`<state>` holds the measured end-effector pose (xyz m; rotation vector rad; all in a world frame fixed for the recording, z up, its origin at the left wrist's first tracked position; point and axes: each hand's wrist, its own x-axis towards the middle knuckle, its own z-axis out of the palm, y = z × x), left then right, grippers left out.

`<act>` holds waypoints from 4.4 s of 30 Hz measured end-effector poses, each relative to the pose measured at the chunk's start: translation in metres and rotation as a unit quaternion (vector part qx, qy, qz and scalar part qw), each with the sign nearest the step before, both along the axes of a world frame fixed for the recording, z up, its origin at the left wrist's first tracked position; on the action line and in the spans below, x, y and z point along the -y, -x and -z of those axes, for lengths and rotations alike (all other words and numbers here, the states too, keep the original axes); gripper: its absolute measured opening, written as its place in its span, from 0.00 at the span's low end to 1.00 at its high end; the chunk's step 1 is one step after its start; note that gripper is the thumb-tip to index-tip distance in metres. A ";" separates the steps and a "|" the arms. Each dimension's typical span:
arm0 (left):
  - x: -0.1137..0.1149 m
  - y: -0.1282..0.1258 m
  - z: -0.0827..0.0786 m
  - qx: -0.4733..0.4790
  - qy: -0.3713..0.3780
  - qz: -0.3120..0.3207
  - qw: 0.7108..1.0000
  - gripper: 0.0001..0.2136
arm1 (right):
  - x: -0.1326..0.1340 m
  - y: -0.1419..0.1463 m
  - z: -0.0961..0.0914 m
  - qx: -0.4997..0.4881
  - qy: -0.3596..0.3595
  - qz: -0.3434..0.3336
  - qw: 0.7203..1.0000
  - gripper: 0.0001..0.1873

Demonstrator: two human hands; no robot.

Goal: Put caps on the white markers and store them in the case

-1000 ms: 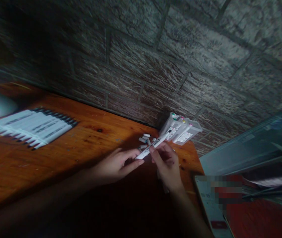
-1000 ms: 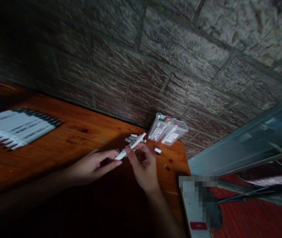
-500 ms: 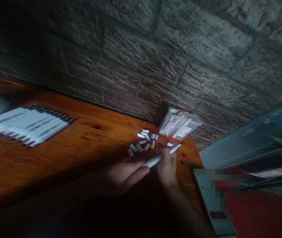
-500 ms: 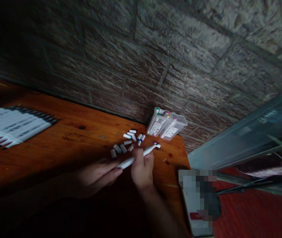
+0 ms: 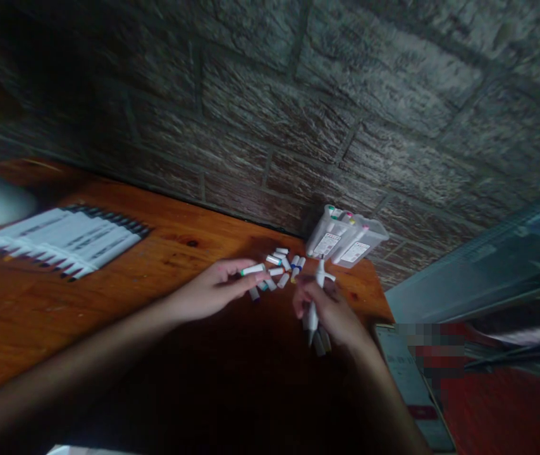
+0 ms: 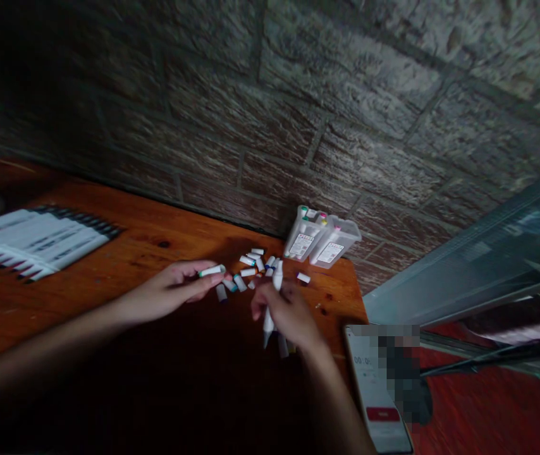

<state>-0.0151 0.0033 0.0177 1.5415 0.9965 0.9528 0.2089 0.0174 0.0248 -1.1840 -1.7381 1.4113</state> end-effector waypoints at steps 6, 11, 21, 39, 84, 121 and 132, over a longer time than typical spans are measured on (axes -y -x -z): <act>0.004 0.002 0.004 0.011 -0.002 0.068 0.998 0.13 | 0.022 0.011 -0.003 0.086 0.056 -0.117 0.988 0.23; 0.003 0.003 0.004 -0.007 -0.039 0.125 0.991 0.11 | 0.020 0.011 0.000 0.111 0.091 -0.124 0.982 0.22; 0.004 0.008 -0.002 -0.042 -0.046 0.166 0.984 0.12 | 0.019 0.004 -0.011 0.178 0.148 -0.152 0.961 0.26; 0.012 0.006 0.004 -0.171 -0.050 0.054 0.983 0.34 | 0.024 0.020 -0.006 0.107 0.037 -0.124 0.986 0.30; 0.018 -0.011 0.008 -0.192 -0.247 0.036 0.949 0.11 | 0.000 0.000 -0.004 -0.025 -0.002 0.060 0.998 0.27; 0.003 0.008 0.005 -0.095 -0.300 -0.007 0.949 0.17 | 0.014 0.016 -0.001 0.022 -0.093 -0.081 0.992 0.14; 0.004 0.004 0.002 -0.060 -0.177 -0.165 0.968 0.21 | 0.001 0.011 0.003 -0.093 -0.086 -0.028 0.992 0.17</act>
